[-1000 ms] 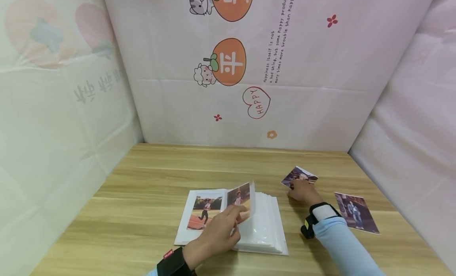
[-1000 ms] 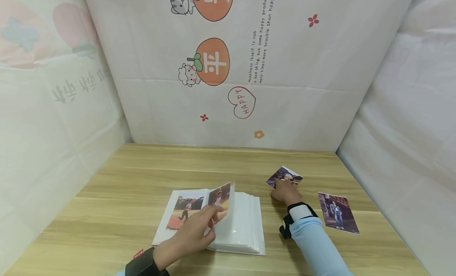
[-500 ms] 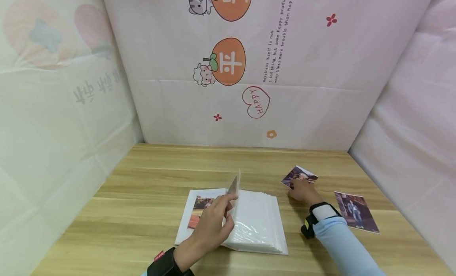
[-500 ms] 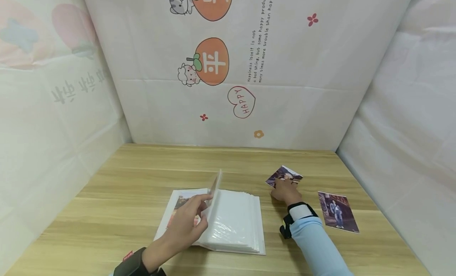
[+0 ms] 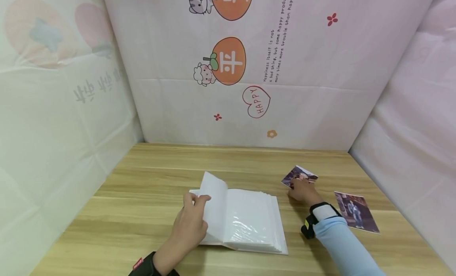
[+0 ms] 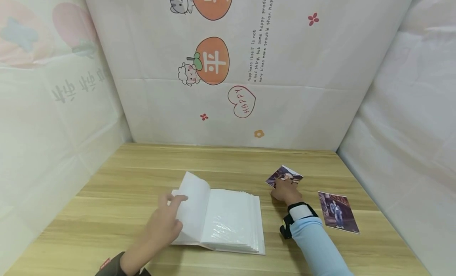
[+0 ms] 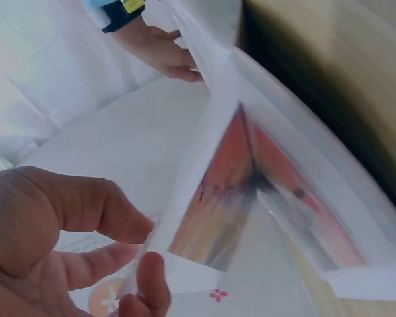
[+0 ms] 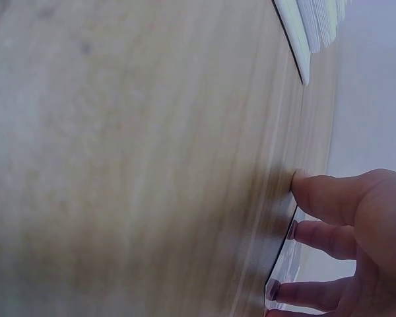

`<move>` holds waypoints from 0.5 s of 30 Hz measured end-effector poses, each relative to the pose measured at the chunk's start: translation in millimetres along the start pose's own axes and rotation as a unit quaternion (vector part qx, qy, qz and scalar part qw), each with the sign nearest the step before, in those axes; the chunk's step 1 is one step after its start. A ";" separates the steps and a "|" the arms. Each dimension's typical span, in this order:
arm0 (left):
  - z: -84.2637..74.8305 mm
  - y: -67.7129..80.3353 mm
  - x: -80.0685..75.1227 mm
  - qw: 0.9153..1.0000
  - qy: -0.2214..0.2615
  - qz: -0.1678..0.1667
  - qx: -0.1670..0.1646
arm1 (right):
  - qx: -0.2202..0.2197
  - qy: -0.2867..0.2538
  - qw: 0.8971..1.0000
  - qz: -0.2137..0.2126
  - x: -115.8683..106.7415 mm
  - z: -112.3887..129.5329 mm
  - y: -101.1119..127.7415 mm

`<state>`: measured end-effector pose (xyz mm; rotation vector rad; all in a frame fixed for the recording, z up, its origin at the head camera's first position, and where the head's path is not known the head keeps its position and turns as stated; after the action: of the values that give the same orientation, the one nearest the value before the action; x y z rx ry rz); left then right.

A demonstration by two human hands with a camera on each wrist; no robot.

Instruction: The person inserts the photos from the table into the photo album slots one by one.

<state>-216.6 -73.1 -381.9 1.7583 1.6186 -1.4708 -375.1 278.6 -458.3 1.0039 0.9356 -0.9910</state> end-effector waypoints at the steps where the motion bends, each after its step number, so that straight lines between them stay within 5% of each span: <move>1: 4.0 1.6 0.6 1.000 -0.006 0.013 -0.012 | 0.000 -0.001 1.000 0.000 -0.2 0.2 0.2; 8: 26.4 9.1 10.8 0.990 -0.007 0.115 -0.079 | 0.005 -0.004 1.000 0.004 -0.8 0.9 1.3; 15: 40.2 8.1 25.6 0.960 -0.001 0.235 -0.151 | 0.003 -0.013 1.000 -0.001 -2.4 2.9 3.9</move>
<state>-232.1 -93.8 -422.7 1.7935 1.2240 -0.9507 -371.6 277.2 -454.4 0.9929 0.9118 -1.0069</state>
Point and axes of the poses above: each hand's wrist, its own y-axis away from the middle knuckle, its own x-axis out of the palm, z = x × y, the point moved 4 cm from there along -y, towards the middle knuckle, and after that the axes turned 9 degrees about z, right-handed, at the moved point
